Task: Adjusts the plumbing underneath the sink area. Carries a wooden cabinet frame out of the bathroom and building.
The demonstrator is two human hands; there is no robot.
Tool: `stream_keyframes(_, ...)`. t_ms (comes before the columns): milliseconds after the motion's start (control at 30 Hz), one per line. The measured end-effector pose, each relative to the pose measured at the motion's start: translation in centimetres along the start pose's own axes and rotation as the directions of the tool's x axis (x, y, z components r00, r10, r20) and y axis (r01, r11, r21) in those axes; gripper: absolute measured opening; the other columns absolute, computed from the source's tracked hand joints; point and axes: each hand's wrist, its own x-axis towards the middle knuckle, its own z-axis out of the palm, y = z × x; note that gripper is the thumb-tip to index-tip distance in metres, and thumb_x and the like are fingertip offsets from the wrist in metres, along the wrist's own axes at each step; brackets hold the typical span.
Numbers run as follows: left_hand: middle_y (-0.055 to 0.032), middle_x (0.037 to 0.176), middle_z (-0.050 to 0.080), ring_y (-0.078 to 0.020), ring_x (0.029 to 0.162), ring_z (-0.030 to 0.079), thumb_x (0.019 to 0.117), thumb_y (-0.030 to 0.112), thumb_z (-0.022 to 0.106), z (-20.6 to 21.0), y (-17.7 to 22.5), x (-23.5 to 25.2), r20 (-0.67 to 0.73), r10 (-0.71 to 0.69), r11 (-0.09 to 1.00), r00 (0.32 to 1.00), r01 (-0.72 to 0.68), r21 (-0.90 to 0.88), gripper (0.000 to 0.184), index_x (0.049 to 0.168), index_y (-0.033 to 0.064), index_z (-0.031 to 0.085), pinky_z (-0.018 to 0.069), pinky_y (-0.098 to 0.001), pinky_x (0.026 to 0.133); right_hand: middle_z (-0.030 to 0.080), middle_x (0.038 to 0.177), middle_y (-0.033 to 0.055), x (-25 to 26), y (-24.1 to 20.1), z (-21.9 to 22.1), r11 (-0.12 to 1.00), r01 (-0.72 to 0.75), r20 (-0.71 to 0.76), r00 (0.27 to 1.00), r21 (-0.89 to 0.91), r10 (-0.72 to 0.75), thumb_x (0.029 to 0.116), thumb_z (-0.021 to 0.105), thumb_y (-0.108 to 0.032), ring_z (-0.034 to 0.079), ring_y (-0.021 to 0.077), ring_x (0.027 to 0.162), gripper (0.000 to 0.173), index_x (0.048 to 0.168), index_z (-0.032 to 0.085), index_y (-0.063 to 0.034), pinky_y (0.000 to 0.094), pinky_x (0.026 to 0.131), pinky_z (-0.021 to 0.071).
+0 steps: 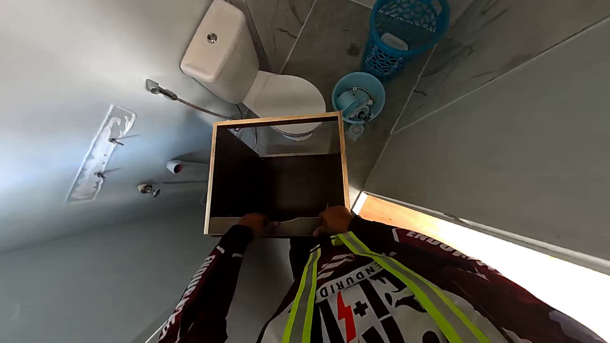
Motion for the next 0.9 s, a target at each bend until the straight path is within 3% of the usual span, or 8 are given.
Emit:
stream_keyframes(233,-0.0194,0.121,0.071,-0.0381,0.121,0.064,0.1039,0.068,0.031,-0.8,1.6,1.9,-0.02,0.016,0.999,1.0,-0.016,0.03,0.075,0.115,0.0058,0.072,0.044,-0.0624,0.108,0.07,0.113,0.0225,-1.4,0.9,1.4,0.999,-0.002,0.001,1.0,0.041,0.002,0.09,0.06,-0.07,0.067,0.0429,0.11,0.073,0.12,0.067,-0.0042,0.0669,0.09,0.0523)
stream_keyframes(367,-0.0198,0.132,0.066,-0.0385,0.134,0.055,0.1065,0.063,0.029,-0.4,1.0,2.5,-0.069,0.039,0.996,0.997,-0.034,0.079,0.073,0.122,0.0044,0.07,0.0399,-0.0608,0.113,0.069,0.118,0.0223,-0.6,-0.7,3.0,0.995,-0.05,0.051,0.998,0.087,0.046,0.0905,0.064,-0.067,0.066,0.0423,0.114,0.072,0.127,0.064,-0.0046,0.0662,0.094,0.0514)
stream_keyframes(500,-0.0148,0.138,0.064,-0.0336,0.14,0.051,0.108,0.06,0.028,1.1,-0.7,4.5,-0.226,0.053,0.998,0.973,-0.044,0.044,0.071,0.127,0.0059,0.069,0.0272,-0.057,0.123,0.07,0.121,0.0191,0.9,-1.8,3.5,0.987,-0.095,0.04,0.995,0.131,0.091,0.0907,0.064,-0.067,0.065,0.0386,0.117,0.071,0.131,0.064,-0.0087,0.0639,0.098,0.0502)
stream_keyframes(567,-0.013,0.144,0.061,-0.0326,0.144,0.046,0.1082,0.058,0.032,1.8,-1.0,5.3,-0.328,0.026,0.999,0.944,-0.031,-0.012,0.065,0.129,0.0091,0.069,0.0203,-0.0572,0.127,0.069,0.123,0.0192,1.5,-2.0,3.1,0.984,-0.112,0.035,0.994,0.138,0.108,0.0903,0.064,-0.068,0.064,0.0381,0.119,0.072,0.131,0.065,-0.0087,0.0629,0.1,0.0498)
stream_keyframes(667,-0.0157,0.148,0.054,-0.0348,0.148,0.039,0.105,0.05,0.049,4.0,-0.4,4.8,-0.573,-0.167,0.961,0.803,0.004,-0.275,0.048,0.132,0.0129,0.066,0.028,-0.0563,0.124,0.068,0.126,0.0186,2.6,-2.6,2.8,0.982,-0.125,0.03,0.992,0.142,0.122,0.0902,0.064,-0.069,0.064,0.0366,0.122,0.073,0.133,0.065,-0.01,0.0621,0.102,0.0492)
stream_keyframes(733,-0.0204,0.152,0.049,-0.0376,0.145,0.043,0.1018,0.045,0.059,5.7,1.9,3.7,-0.583,-0.457,0.8,0.671,0.023,-0.6,0.053,0.141,0.0083,0.059,0.0372,-0.0559,0.118,0.068,0.127,0.0189,3.5,-3.2,2.7,0.982,-0.132,0.039,0.991,0.137,0.127,0.0907,0.063,-0.069,0.063,0.0366,0.123,0.073,0.134,0.065,-0.01,0.062,0.103,0.0485)
stream_keyframes(800,-0.0285,0.15,0.047,-0.0423,0.14,0.048,0.0957,0.044,0.069,7.1,5.5,3.1,-0.341,-0.74,0.428,0.58,0.015,-0.904,0.072,0.149,0.0006,0.048,0.0426,-0.0546,0.115,0.068,0.127,0.0196,4.1,-3.6,2.7,0.981,-0.147,0.059,0.988,0.125,0.14,0.0914,0.062,-0.069,0.063,0.0372,0.123,0.073,0.133,0.066,-0.0097,0.0618,0.103,0.0482)
stream_keyframes(900,-0.0337,0.15,0.045,-0.0442,0.138,0.05,0.0854,0.053,0.081,7.9,10.0,3.5,0.163,-0.73,-0.167,0.664,0.059,-0.984,0.109,0.159,-0.0025,0.023,0.0453,-0.0563,0.112,0.068,0.127,0.0197,4.6,-4.7,2.5,0.978,-0.169,0.1,0.983,0.125,0.157,0.0942,0.06,-0.065,0.062,0.0371,0.123,0.068,0.13,0.067,-0.008,0.0616,0.103,0.0482)
